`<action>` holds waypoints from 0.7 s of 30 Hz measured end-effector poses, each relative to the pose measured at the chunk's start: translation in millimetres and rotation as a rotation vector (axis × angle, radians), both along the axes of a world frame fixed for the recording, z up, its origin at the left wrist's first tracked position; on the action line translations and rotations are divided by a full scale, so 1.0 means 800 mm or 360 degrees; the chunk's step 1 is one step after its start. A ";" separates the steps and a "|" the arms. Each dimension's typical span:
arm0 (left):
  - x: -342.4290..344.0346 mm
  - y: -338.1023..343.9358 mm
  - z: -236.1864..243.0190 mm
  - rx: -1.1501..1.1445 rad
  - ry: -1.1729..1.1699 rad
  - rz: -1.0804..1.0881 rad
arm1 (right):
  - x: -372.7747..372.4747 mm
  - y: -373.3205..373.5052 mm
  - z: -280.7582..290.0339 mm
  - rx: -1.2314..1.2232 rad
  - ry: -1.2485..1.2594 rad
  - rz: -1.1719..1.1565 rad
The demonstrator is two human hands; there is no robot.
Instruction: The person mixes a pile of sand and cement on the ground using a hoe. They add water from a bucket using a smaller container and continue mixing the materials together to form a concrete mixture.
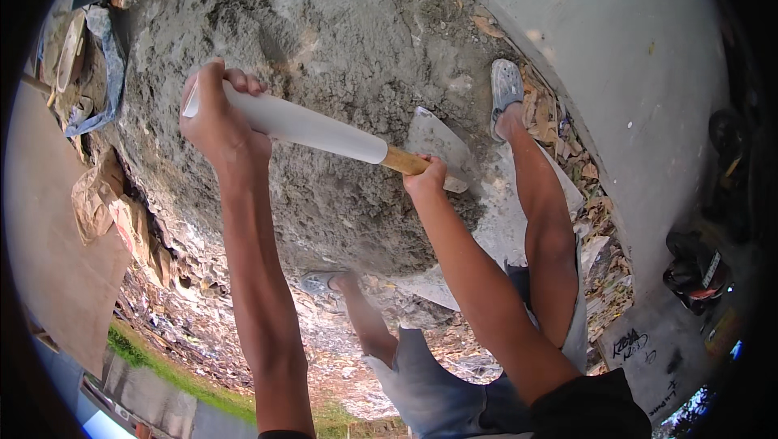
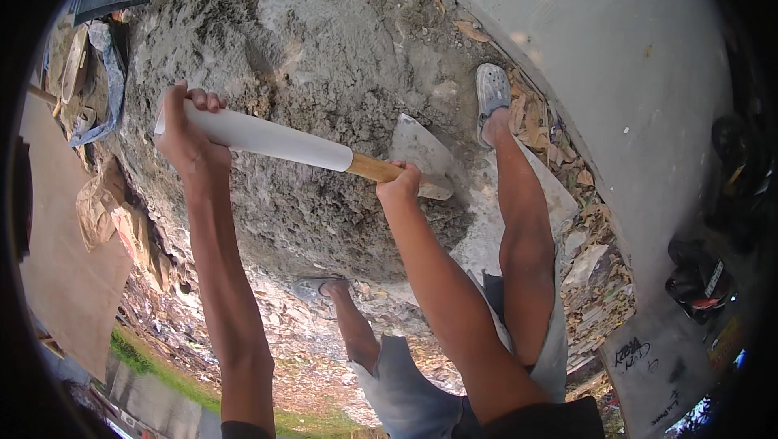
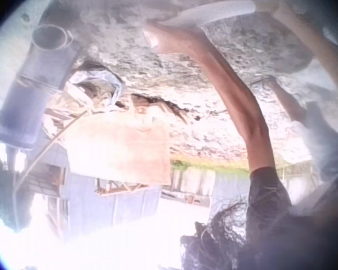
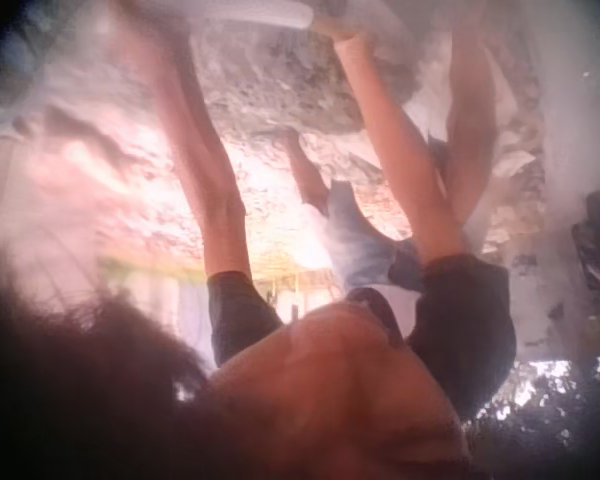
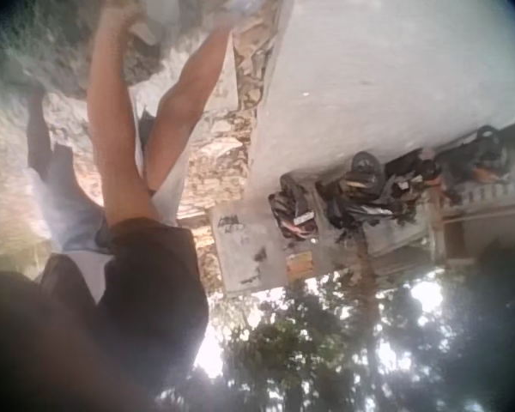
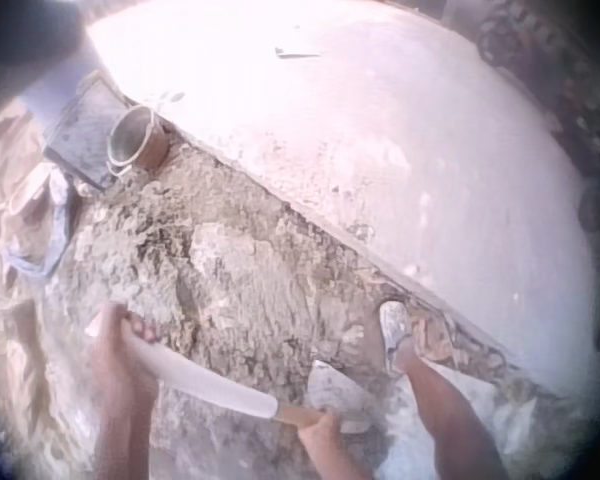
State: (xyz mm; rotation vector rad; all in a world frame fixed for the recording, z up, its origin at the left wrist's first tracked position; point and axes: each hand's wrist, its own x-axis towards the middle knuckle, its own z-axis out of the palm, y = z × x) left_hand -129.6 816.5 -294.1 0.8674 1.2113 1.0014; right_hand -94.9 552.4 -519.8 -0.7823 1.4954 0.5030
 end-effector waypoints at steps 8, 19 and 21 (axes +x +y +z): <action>-0.078 -0.045 0.065 0.0570 0.0338 0.0006 | 0.000 0.140 -0.022 0.0539 0.0055 0.0377; -0.641 -0.465 -0.061 -0.0535 0.0091 0.2397 | -0.234 0.052 0.166 0.0486 -0.0385 0.1625; -0.738 -0.589 -0.169 -0.0747 0.0216 0.2370 | -0.287 0.060 0.205 0.0195 -0.0682 0.2112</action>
